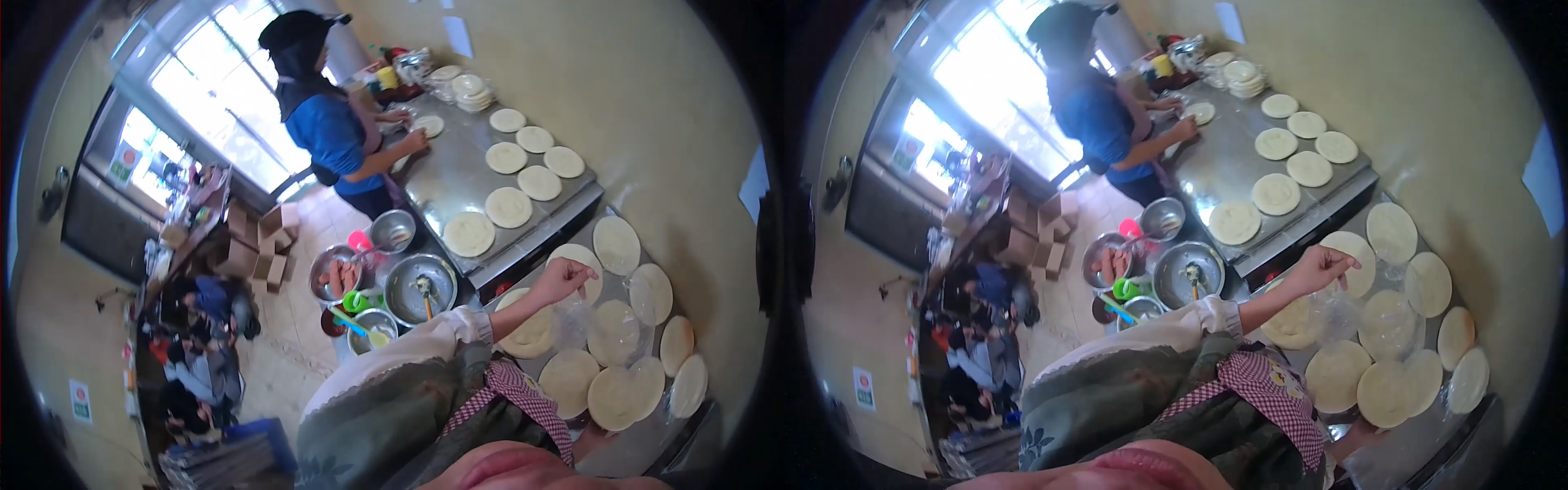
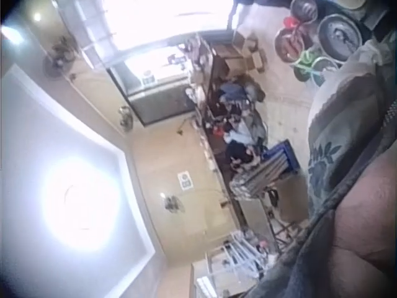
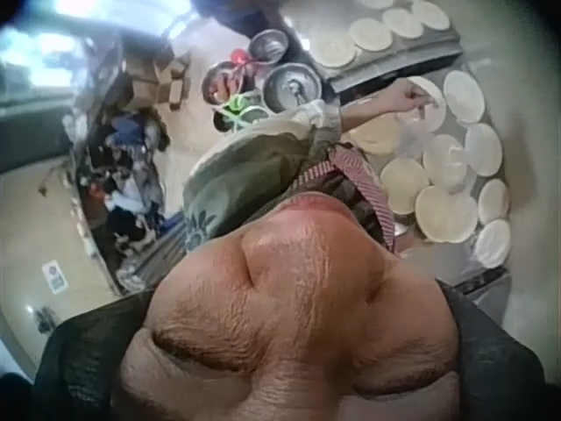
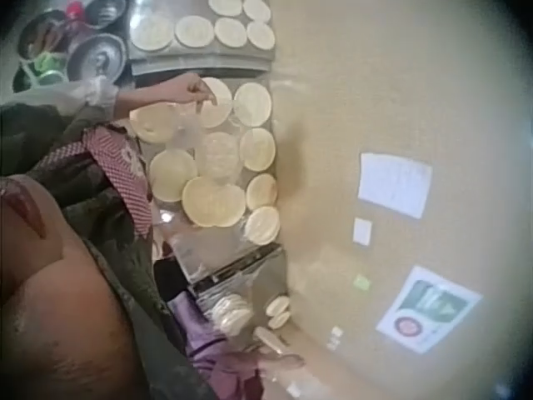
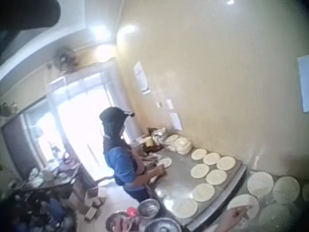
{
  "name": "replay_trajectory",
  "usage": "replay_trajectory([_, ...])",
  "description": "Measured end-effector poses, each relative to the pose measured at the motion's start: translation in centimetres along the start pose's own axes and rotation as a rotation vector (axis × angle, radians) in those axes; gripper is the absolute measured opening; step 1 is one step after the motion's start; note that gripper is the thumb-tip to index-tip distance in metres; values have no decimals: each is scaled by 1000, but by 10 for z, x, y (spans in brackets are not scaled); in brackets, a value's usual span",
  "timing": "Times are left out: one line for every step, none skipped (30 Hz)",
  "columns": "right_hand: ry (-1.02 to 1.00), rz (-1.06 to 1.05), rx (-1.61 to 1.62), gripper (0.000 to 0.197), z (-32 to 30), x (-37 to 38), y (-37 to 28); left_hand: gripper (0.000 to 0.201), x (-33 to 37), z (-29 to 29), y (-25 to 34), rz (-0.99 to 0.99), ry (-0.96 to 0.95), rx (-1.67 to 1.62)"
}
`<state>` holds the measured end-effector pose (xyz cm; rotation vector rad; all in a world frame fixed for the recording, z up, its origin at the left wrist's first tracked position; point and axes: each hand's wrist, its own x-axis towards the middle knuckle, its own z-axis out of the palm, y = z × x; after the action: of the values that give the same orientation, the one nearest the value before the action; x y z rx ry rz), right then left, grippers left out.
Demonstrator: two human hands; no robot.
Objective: The recorder is packaging pizza dough into plastic bags in a commercial kitchen environment.
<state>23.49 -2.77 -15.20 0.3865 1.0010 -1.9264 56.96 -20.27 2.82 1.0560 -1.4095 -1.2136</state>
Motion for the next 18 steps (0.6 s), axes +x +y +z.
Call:
replay_trajectory([-52, 35, 58, 58, 7, -7, -2, 22, -3, -4, -2, 4, 21, -6])
replay_trajectory([-61, 41, 43, 58, 15, -1, -1, 23, -6, -14, -5, 2, 45, 4])
replay_trajectory([-90, 66, 30, 58, 17, -9, 3, 24, -10, -23, -8, -5, 67, 15])
replay_trajectory([-130, 91, 23, 58, 29, -7, 6, 24, -11, -29, -1, -49, 80, 56])
replay_trajectory([-165, 117, 18, 58, 39, -7, 10, 24, -13, -32, 1, -47, 93, 57])
replay_trajectory([-196, 144, 14, 58, 47, -8, 15, 25, -16, -35, 3, -51, 118, 31])
replay_trajectory([-229, 176, 12, 58, 58, -9, 23, 26, -17, -38, 3, -52, 147, 9])
replay_trajectory([-260, 208, 11, 58, 68, -10, 31, 27, -17, -41, -7, -4, 173, 12])
replay_trajectory([-289, 239, 11, 58, 76, -13, 38, 27, -18, -44, -7, -7, 183, 20])
replay_trajectory([-314, 261, 10, 58, 85, -14, 42, 27, -19, -44, 0, -33, 209, 35])
replay_trajectory([-339, 282, 9, 58, 93, -15, 45, 27, -18, -44, 4, -59, 236, 49])
replay_trajectory([-363, 302, 8, 58, 101, -16, 47, 26, -14, -44, -4, -37, 242, 71])
replay_trajectory([-392, 326, 7, 58, 111, -17, 51, 26, -11, -43, -10, -38, 248, 73])
replay_trajectory([-420, 350, 6, 58, 121, -18, 54, 23, -9, -41, -15, -21, 303, 140])
replay_trajectory([-449, 374, 5, 58, 132, -19, 56, 21, -8, -38, -19, -5, 357, 207])
replay_trajectory([-474, 396, 6, 57, 140, -21, 59, 21, -8, -34, -19, -8, 359, 209])
replay_trajectory([-498, 418, 8, 57, 149, -22, 60, 21, -8, -30, -19, -9, 388, 223])
replay_trajectory([-522, 440, 9, 57, 157, -24, 61, 20, -8, -25, -17, -9, 418, 236])
